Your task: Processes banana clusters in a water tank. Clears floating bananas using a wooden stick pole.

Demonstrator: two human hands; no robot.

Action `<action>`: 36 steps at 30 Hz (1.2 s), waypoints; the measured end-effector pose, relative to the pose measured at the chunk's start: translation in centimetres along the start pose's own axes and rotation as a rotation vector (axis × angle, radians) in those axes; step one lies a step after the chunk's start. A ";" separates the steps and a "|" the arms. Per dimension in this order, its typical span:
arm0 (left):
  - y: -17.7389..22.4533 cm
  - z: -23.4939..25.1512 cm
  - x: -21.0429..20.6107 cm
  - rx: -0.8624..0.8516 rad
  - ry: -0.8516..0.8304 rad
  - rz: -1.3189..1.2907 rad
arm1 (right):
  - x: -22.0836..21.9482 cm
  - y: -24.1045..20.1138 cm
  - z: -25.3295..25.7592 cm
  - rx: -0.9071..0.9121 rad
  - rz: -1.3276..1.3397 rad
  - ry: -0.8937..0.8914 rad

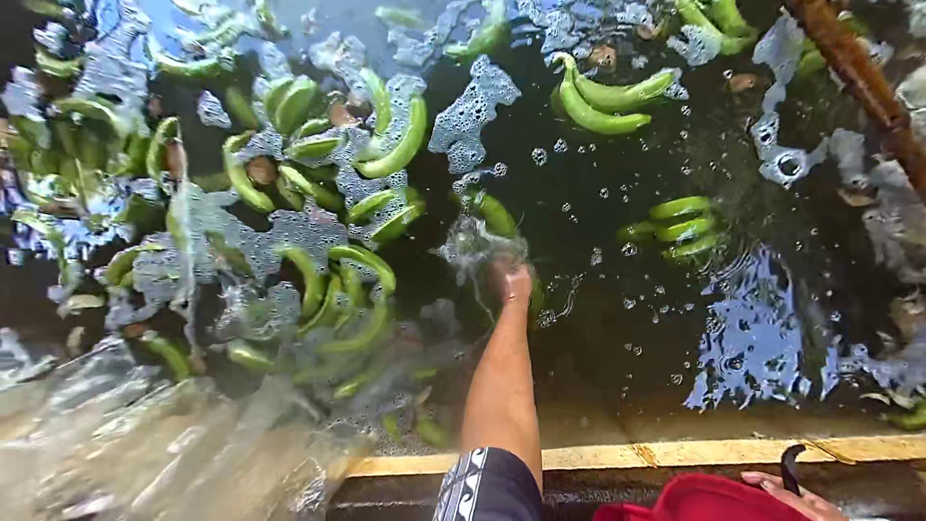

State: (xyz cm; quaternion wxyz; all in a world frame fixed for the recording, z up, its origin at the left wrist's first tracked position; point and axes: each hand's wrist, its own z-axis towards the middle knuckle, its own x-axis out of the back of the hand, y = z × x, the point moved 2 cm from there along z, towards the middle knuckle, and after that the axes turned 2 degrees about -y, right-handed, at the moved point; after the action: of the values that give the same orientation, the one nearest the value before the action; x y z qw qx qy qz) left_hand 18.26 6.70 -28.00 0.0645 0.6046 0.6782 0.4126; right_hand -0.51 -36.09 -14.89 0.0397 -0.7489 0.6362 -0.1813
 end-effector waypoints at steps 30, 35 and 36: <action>-8.4 -15.8 -2.2 -0.596 -0.386 0.680 | 0.0 1.3 -0.1 0.108 0.156 -0.047; -10.5 -15.7 1.6 -0.496 -0.012 0.648 | 0.0 0.6 -0.2 0.027 0.124 -0.045; -10.6 -15.5 2.5 -0.373 0.030 0.615 | 0.1 0.6 -0.1 0.014 0.120 -0.049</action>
State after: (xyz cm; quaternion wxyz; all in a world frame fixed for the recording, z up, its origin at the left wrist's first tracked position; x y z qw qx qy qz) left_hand 0.45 2.15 -23.66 0.0363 0.7522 0.3785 0.5381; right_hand -1.13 -36.25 -14.96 0.0711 -0.7134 0.6774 -0.1648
